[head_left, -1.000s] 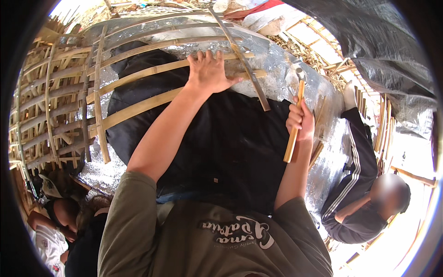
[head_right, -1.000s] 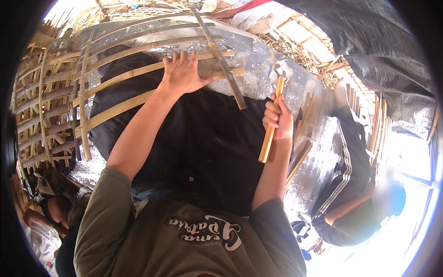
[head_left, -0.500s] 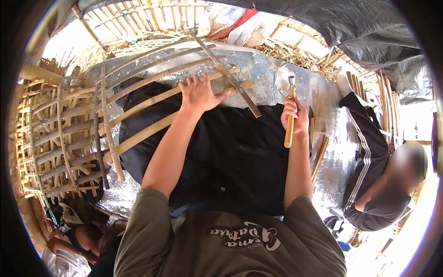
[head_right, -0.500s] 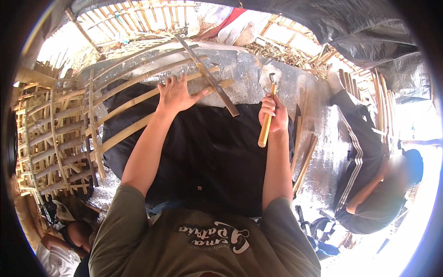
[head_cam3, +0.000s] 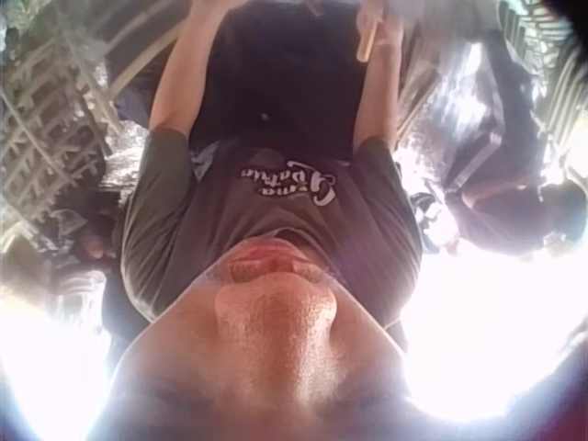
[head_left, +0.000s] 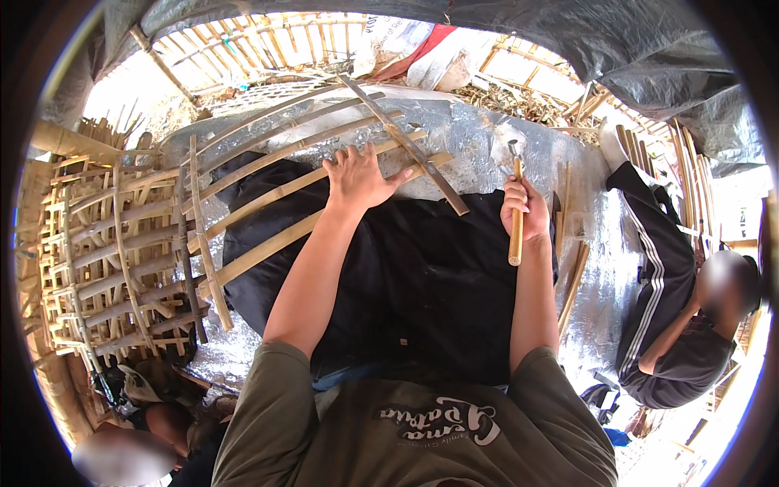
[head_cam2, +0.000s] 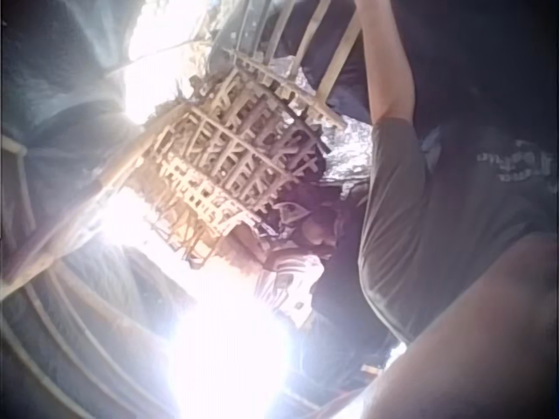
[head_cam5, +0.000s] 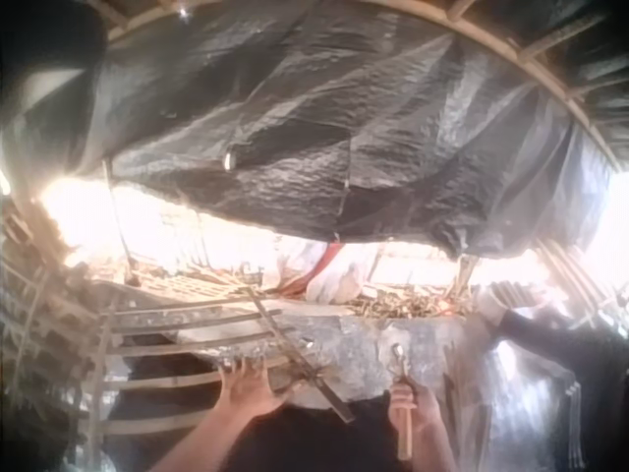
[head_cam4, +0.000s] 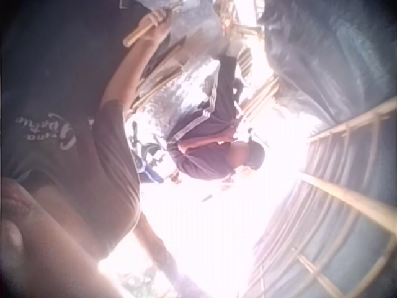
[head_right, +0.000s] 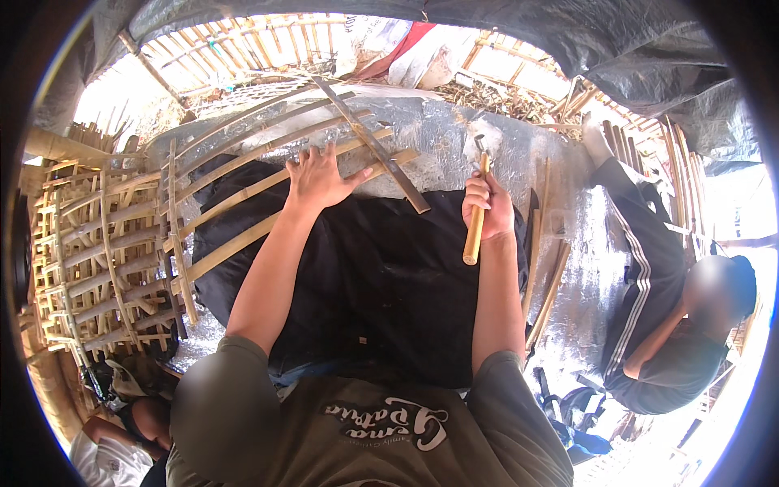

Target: The person uses a hammer to drive nails into thin bamboo strips, securing them to a larger bamboo frame. They repeatedly position strips and hammer them in place while working on a partially constructed bamboo structure.

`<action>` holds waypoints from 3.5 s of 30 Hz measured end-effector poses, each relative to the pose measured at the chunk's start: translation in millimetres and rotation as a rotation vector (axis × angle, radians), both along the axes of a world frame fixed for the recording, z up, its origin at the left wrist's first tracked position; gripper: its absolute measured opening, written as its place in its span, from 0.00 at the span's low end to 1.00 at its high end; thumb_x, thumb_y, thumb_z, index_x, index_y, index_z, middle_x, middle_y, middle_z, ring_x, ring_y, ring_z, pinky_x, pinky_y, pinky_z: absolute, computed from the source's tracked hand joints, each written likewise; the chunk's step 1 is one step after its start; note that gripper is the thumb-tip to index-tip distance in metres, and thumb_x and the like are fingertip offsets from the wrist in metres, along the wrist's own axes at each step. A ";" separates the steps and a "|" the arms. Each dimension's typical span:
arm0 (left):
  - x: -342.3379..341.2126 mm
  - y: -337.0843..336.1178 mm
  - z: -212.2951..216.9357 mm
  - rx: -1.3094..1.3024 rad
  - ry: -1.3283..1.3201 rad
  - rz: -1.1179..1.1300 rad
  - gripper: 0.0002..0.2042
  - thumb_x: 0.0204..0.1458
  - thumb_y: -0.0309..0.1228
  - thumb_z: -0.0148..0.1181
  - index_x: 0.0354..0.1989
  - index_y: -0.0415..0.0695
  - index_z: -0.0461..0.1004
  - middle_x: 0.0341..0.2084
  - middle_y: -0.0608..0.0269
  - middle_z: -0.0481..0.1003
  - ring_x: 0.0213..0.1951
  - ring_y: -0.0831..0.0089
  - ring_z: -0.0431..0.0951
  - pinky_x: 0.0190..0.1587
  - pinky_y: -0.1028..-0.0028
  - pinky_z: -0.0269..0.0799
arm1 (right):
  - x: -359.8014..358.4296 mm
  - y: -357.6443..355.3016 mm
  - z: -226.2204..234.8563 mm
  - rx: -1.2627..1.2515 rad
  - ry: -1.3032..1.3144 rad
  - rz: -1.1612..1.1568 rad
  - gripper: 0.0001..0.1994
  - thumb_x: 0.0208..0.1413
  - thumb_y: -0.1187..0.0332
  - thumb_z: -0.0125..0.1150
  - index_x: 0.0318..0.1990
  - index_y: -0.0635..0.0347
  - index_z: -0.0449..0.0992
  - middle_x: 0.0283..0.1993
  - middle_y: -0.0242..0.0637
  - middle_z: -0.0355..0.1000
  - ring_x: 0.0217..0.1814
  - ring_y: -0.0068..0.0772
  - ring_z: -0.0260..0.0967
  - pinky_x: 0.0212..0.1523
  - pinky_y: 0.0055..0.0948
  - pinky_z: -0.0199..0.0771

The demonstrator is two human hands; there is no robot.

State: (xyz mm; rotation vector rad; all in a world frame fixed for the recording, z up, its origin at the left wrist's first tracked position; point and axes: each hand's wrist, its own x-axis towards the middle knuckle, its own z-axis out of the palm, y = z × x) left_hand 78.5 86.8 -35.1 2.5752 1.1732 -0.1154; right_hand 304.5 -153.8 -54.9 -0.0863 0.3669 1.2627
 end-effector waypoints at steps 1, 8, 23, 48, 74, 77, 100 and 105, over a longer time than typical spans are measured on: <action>0.1 0.0 -0.3 0.001 -0.004 0.001 0.54 0.47 0.73 0.53 0.70 0.37 0.58 0.63 0.34 0.63 0.68 0.42 0.60 0.66 0.34 0.50 | 0.1 0.0 0.1 -0.003 0.003 -0.001 0.18 0.74 0.60 0.38 0.41 0.67 0.67 0.25 0.26 0.55 0.19 0.17 0.52 0.18 0.19 0.61; -1.3 1.5 -5.8 0.037 -0.007 -0.004 0.53 0.47 0.74 0.52 0.69 0.37 0.59 0.61 0.36 0.65 0.65 0.42 0.63 0.65 0.35 0.51 | -0.9 -0.6 -0.7 -0.004 0.013 -0.004 0.17 0.74 0.59 0.39 0.40 0.65 0.67 0.25 0.25 0.55 0.19 0.16 0.51 0.18 0.18 0.59; -16.4 -12.7 27.1 -0.022 -0.039 -0.158 0.53 0.44 0.74 0.56 0.67 0.38 0.62 0.62 0.37 0.65 0.64 0.40 0.63 0.62 0.31 0.53 | -1.2 1.6 -4.7 0.034 0.026 -0.004 0.16 0.73 0.58 0.41 0.40 0.61 0.67 0.24 0.23 0.54 0.19 0.15 0.49 0.20 0.17 0.59; -31.4 -23.8 -1.1 0.173 -0.041 -0.158 0.48 0.49 0.71 0.51 0.68 0.41 0.63 0.55 0.47 0.70 0.60 0.51 0.66 0.60 0.44 0.53 | -46.9 33.0 81.7 -0.712 -1.211 0.360 0.13 0.71 0.52 0.49 0.45 0.52 0.68 0.24 0.19 0.53 0.18 0.10 0.45 0.17 0.13 0.49; -29.5 -20.2 -4.3 0.049 0.025 -0.147 0.47 0.54 0.68 0.46 0.73 0.42 0.53 0.59 0.50 0.66 0.63 0.52 0.62 0.62 0.45 0.51 | -98.2 97.5 93.0 -1.119 -3.104 0.837 0.09 0.67 0.61 0.50 0.46 0.54 0.65 0.30 0.47 0.77 0.33 0.62 0.78 0.34 0.55 0.79; -30.6 -20.5 -4.5 0.053 0.036 -0.150 0.46 0.54 0.67 0.46 0.73 0.42 0.55 0.57 0.53 0.67 0.60 0.56 0.64 0.61 0.46 0.51 | -107.0 96.4 93.4 -1.133 -3.103 0.865 0.09 0.67 0.60 0.49 0.46 0.53 0.64 0.30 0.46 0.76 0.33 0.63 0.78 0.33 0.55 0.79; -29.7 -21.5 -13.6 0.143 -0.020 -0.130 0.46 0.53 0.68 0.48 0.71 0.43 0.59 0.52 0.56 0.68 0.55 0.59 0.65 0.57 0.51 0.53 | -104.7 97.2 73.2 -1.206 -3.069 0.821 0.09 0.66 0.62 0.52 0.45 0.55 0.64 0.30 0.49 0.77 0.29 0.59 0.77 0.32 0.54 0.78; -32.1 -23.8 -11.0 0.129 0.002 -0.131 0.44 0.55 0.67 0.45 0.71 0.43 0.59 0.51 0.58 0.67 0.54 0.61 0.63 0.58 0.51 0.50 | -115.6 87.2 89.0 -1.058 -3.054 0.491 0.07 0.65 0.65 0.54 0.43 0.56 0.64 0.30 0.48 0.77 0.29 0.59 0.76 0.30 0.52 0.77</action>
